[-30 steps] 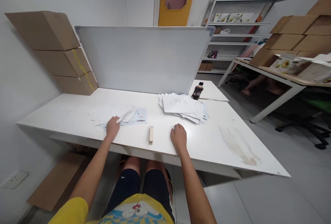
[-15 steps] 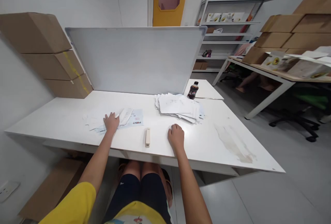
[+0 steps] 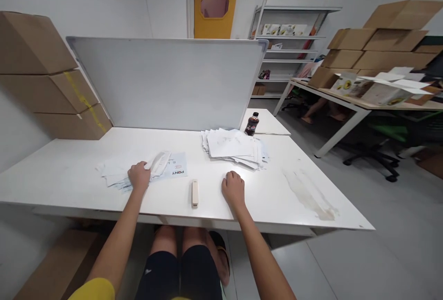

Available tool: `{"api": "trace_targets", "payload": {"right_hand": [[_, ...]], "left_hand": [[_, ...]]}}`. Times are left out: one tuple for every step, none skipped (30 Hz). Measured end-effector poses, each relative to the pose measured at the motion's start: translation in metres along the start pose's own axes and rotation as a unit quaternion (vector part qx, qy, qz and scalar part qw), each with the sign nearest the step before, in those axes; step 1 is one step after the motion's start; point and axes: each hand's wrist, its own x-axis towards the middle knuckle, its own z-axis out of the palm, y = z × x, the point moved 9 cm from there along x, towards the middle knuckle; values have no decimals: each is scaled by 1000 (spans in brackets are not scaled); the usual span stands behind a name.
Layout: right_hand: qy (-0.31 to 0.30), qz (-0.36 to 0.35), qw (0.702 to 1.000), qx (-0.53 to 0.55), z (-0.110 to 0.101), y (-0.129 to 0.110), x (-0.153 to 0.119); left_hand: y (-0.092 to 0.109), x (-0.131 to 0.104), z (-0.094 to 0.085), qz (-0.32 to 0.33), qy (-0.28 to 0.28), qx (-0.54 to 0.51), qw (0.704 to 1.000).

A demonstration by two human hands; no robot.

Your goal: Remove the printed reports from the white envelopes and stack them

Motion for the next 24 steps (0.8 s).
{"api": "trace_targets", "payload": {"right_hand": [[-3, 1, 1000, 1, 0, 0, 0], [-4, 1, 1000, 2, 0, 0, 0], [-4, 1, 1000, 2, -1, 0, 0], [-2, 0, 1000, 2, -1, -1, -1], [0, -1, 1000, 2, -1, -1, -1], [4, -2, 1000, 3, -2, -1, -1], [7, -2, 1000, 3, -1, -1, 0], [10, -4, 1000, 5, 0, -2, 0], [11, -6, 1000, 7, 1, -2, 1], [13, -6, 1000, 12, 2, -2, 2], [15, -7, 1000, 20, 2, -1, 3], [19, -8, 999, 36, 2, -1, 3], [26, -12, 998, 60, -1, 0, 3], [36, -18, 995, 93, -5, 0, 1], [50, -26, 990, 128, -11, 1, -3], [63, -34, 984, 164, -19, 1, -7], [72, -41, 977, 195, -26, 2, -13], [73, -48, 971, 221, -32, 1, -20], [66, -54, 965, 246, -36, -2, -29], [57, -56, 958, 276, -39, -5, -38], [50, -46, 946, 317, -40, -8, -49], [46, -23, 928, 369, -39, -11, -61], [42, 15, 901, 431, -35, -12, -76], [33, 65, 863, 500, -28, -14, -93]], "left_hand": [[0, -1, -2, -4, -4, -5, 1000], [0, -1, -5, -10, -7, -16, 1000], [-1, -1, -7, -19, -11, -33, 999], [0, -3, -11, -30, -12, -60, 998], [1, -6, -17, -43, -8, -102, 994], [3, -12, -26, -61, 9, -161, 985], [5, -22, -37, -84, 41, -239, 967], [8, -35, -50, -106, 80, -331, 934], [9, -53, -65, -134, 143, -434, 880], [11, -73, -77, -152, 194, -531, 811], [18, -91, -86, -158, 220, -613, 742], [27, -107, -90, -163, 214, -674, 688], [39, -117, -91, -169, 176, -716, 654], [48, -127, -90, -191, 134, -740, 631], [55, -135, -86, -217, 93, -753, 614], [61, -142, -81, -243, 50, -756, 605], [63, -147, -74, -269, 11, -755, 598], [64, -154, -66, -292, -22, -751, 592], [64, -160, -56, -312, -50, -747, 585], [63, -169, -46, -330, -71, -743, 578], [60, -179, -36, -349, -82, -739, 570], [57, -191, -26, -368, -88, -735, 562], [54, -203, -16, -386, -91, -732, 554], [52, -216, -8, -399, -95, -728, 549]]}}
